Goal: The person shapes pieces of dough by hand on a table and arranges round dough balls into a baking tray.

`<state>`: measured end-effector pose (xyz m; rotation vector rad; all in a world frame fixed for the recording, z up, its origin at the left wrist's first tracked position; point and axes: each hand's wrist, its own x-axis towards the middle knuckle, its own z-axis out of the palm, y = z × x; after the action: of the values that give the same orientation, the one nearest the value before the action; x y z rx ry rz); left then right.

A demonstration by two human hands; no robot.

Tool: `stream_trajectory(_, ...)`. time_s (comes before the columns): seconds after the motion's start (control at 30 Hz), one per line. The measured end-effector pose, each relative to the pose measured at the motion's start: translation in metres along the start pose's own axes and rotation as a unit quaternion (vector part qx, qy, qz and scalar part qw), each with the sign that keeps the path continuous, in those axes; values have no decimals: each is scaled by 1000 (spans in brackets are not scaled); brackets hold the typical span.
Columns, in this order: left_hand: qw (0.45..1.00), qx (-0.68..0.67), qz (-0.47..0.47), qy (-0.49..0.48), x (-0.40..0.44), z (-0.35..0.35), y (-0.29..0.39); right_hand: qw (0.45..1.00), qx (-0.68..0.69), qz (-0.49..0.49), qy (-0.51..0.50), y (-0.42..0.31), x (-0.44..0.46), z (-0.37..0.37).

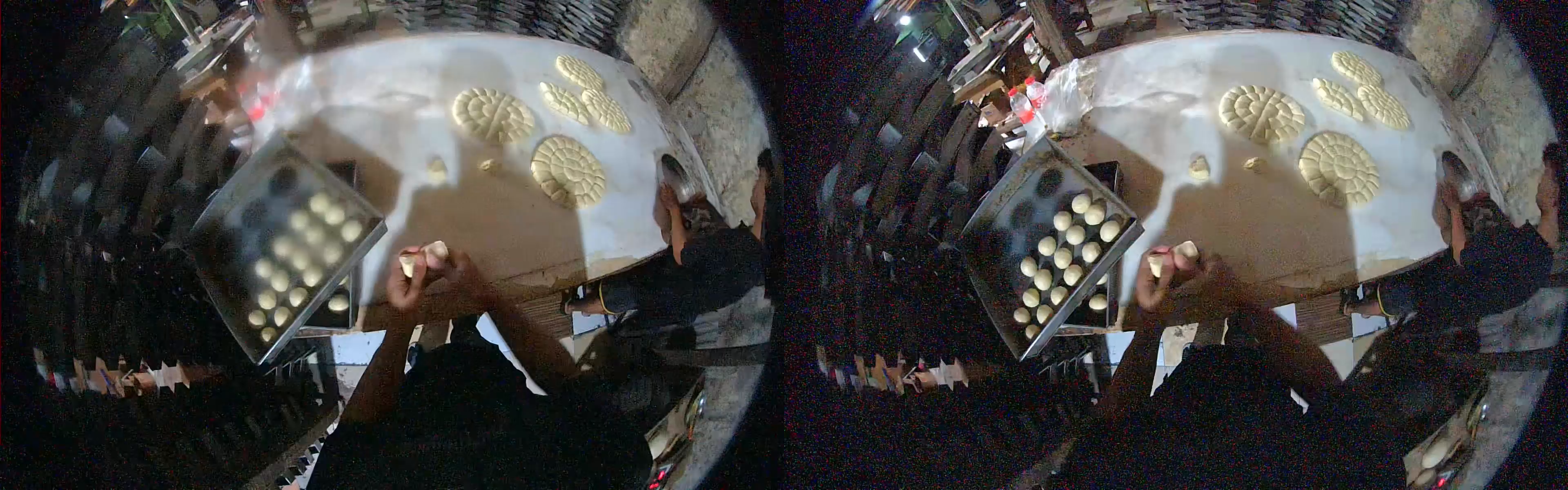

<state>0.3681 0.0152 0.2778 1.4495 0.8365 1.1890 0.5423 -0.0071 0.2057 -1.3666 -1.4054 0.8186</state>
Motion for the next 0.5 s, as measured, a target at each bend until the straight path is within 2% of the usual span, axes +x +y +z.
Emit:
stream_trajectory(0.03,999,31,-1,8,4,11,-1,998,-47,-19,24,6,-2,7)
stream_trajectory(0.07,999,36,-2,6,8,16,-2,996,-33,21,74,-21,3,0)
stream_trajectory(0.13,995,82,-63,2,16,25,-4,978,2,107,180,-58,8,-16)
stream_trajectory(0.17,994,89,-61,-5,21,30,-18,976,10,107,187,-49,10,-25)
stream_trajectory(0.2,993,56,-92,41,20,32,-46,949,151,107,257,-35,6,-36)
stream_trajectory(0.27,983,40,-144,106,17,34,-81,897,230,107,362,2,0,-76)
stream_trajectory(0.3,980,133,-117,95,15,32,-80,893,171,111,402,22,-7,-104)
stream_trajectory(0.33,967,224,-88,84,10,26,-78,911,104,115,382,33,-19,-129)
stream_trajectory(0.37,890,448,81,-33,-13,-2,-119,926,35,118,358,43,-39,-151)
stream_trajectory(0.4,816,549,154,-95,-9,-14,-132,965,0,105,242,91,-77,-168)
stream_trajectory(0.43,726,629,240,-139,-6,-26,-144,979,-19,95,178,108,-83,-180)
stream_trajectory(0.47,662,662,124,-327,11,-22,-118,989,-37,82,115,124,-89,-192)
stream_trajectory(0.5,703,634,115,-302,23,-14,-99,946,-321,-20,45,98,-84,-209)
